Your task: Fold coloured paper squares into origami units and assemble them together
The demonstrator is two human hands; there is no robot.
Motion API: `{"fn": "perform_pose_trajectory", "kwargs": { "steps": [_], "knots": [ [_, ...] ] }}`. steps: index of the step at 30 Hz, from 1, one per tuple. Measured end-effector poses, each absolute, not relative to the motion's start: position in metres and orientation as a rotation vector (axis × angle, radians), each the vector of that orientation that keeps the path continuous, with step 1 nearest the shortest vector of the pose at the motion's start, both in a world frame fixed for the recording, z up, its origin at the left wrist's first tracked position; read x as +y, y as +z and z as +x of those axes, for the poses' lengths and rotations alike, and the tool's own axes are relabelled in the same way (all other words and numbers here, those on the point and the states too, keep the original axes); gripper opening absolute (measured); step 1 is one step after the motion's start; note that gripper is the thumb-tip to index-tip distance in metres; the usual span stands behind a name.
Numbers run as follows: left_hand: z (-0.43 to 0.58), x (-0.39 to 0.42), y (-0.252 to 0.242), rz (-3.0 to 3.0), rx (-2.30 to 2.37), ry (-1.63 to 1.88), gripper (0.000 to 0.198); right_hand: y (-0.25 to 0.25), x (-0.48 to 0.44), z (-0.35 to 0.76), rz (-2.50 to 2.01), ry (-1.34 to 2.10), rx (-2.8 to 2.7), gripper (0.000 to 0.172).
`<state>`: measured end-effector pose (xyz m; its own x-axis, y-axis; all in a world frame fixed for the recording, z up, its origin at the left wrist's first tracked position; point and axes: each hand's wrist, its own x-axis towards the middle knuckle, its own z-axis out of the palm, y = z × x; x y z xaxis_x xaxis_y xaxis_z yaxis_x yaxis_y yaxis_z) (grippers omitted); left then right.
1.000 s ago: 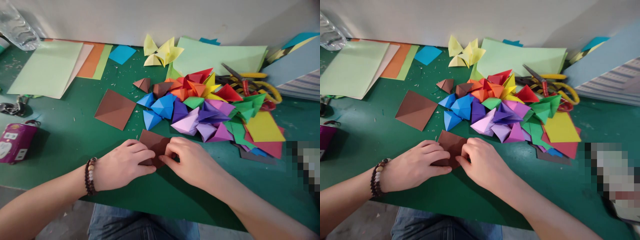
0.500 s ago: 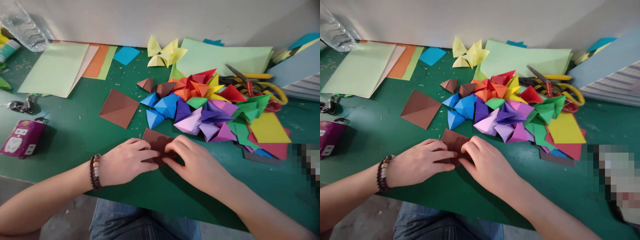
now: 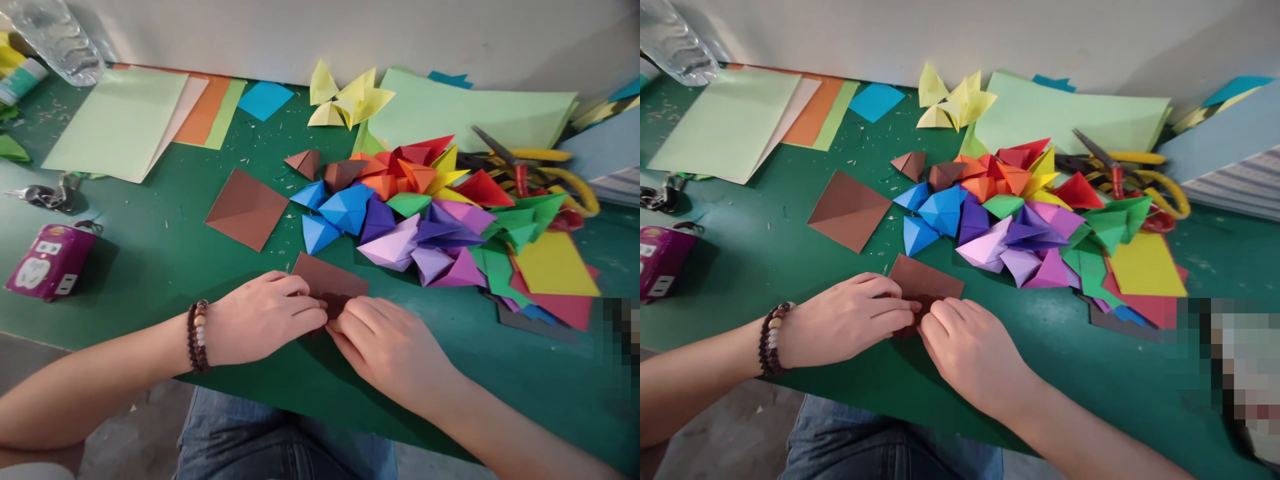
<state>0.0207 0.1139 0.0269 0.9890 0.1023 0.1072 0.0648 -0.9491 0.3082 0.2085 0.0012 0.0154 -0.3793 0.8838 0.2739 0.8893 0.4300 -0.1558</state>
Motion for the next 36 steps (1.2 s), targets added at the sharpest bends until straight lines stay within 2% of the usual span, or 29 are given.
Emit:
{"fn": "perform_pose_trajectory", "kwargs": {
  "steps": [15,21,24,28,32,36],
  "knots": [
    [0.019,0.115,0.025,2.801,0.114,0.129,0.020,0.006,-0.001,0.194,-1.356,-0.021,-2.376,0.014],
    [0.020,0.116,0.024,2.801,0.106,0.107,0.022,0.006,0.001,0.191,-1.354,0.012,-2.334,0.019],
    [0.019,0.115,0.023,2.809,0.108,0.093,0.024,0.010,0.003,0.196,-1.357,0.196,-2.224,0.018],
    [0.016,0.107,0.029,2.854,0.155,0.055,0.024,0.015,0.006,0.217,-1.554,0.447,-1.779,0.004],
    [0.013,0.078,0.038,2.912,0.359,-0.021,0.041,0.013,0.010,0.235,-1.603,0.607,-1.360,0.017],
    [0.020,0.028,0.037,2.945,0.775,0.020,0.062,0.011,0.011,0.237,-1.537,0.627,-1.315,0.021]
  ]
}}
